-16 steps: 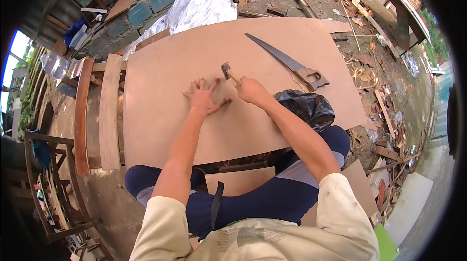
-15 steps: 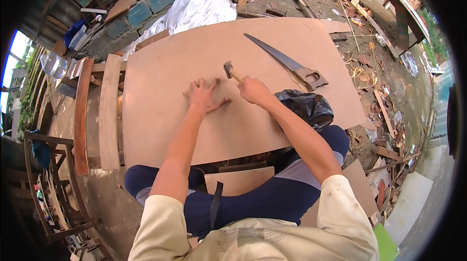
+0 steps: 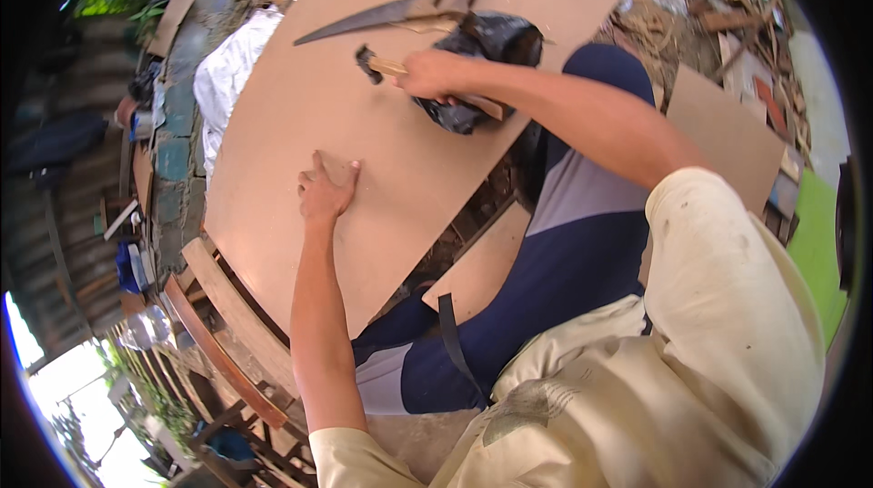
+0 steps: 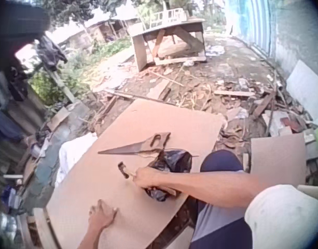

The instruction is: The person hammers nails into a large board using a hammer. They repeatedly pick up nails from a black bag and drive them into the board surface.

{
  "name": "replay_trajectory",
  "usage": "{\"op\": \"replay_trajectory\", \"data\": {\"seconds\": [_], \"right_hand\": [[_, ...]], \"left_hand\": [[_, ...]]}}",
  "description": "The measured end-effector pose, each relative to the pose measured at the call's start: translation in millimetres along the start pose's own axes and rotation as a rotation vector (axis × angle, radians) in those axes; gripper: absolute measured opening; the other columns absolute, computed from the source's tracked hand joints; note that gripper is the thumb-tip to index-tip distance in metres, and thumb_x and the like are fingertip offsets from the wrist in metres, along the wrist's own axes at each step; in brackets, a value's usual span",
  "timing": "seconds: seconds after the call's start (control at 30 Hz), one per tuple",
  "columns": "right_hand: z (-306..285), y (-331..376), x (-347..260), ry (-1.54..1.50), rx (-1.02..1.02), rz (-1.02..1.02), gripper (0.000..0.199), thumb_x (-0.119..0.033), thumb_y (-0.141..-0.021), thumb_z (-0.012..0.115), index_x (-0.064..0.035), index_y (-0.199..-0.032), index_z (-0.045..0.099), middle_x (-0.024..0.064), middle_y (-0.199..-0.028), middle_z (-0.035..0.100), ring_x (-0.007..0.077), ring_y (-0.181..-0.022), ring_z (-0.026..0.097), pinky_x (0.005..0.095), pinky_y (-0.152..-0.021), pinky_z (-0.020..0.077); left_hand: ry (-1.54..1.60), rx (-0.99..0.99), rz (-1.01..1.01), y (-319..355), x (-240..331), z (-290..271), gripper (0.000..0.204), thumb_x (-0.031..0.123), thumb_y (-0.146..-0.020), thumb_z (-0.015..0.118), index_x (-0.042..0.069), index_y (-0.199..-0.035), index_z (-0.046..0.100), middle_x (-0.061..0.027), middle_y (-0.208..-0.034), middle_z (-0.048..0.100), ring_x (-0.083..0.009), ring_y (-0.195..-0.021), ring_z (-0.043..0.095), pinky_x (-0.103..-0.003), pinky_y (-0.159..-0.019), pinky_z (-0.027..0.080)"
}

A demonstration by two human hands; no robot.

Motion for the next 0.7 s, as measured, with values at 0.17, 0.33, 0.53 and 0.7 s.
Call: {"op": "replay_trajectory", "data": {"seconds": [0.17, 0.33, 0.53, 0.7], "right_hand": [[-15, 11, -37, 0.066, 0.022, -0.061, 0.054, -0.042, -0.105, 0.052, 0.0092, -0.091, 0.062, 0.012, -0.055, 0.057, 0.0253, -0.04, 0.058, 0.0398, -0.038, 0.0485], [-62, 17, -4, 0.019, 0.174, 0.015, 0.046, -0.04, -0.105, 0.052, 0.0046, -0.11, 0.059, 0.0064, -0.06, 0.053, 0.0176, -0.039, 0.054, 0.0338, -0.034, 0.0448], [-78, 10, -12, 0.042, 0.135, -0.035, 0.048, -0.034, -0.102, 0.059, 0.0127, -0.091, 0.062, 0.014, -0.063, 0.062, 0.0226, -0.047, 0.063, 0.0358, -0.041, 0.0533], [-75, 27, 4, -0.006, -0.095, 0.158, 0.033, -0.017, -0.089, 0.066, 0.0153, -0.093, 0.068, 0.0262, -0.082, 0.072, 0.0311, -0.068, 0.074, 0.0412, -0.054, 0.0581]], "left_hand": [[0.009, 0.275, 0.066, 18, -7, -11, 0.088, 0.072, -0.094, 0.05, 0.008, -0.153, 0.041, -0.0298, -0.151, 0.044, -0.0442, -0.141, 0.043, -0.058, -0.111, 0.04], [0.477, 0.681, 0.563, 38, 103, -33, 0.046, 0.033, -0.092, 0.072, 0.004, -0.127, 0.063, -0.0227, -0.123, 0.064, -0.0401, -0.112, 0.061, -0.049, -0.097, 0.049], [0.839, 0.499, 0.822, 68, 191, -47, 0.02, 0.021, -0.089, 0.073, 0.006, -0.102, 0.074, -0.0134, -0.108, 0.069, -0.0333, -0.104, 0.063, -0.047, -0.091, 0.049], [0.68, 0.417, 0.707, 54, 226, -31, 0.02, 0.016, -0.085, 0.074, 0.008, -0.103, 0.078, -0.0103, -0.098, 0.071, -0.0328, -0.099, 0.066, -0.045, -0.089, 0.049]]}}
Point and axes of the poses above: each hand's wrist, its own y-axis away from the middle knuckle, its own z-axis out of the palm, x = y × z, the point moved 6 cm from there along -y, towards the middle knuckle
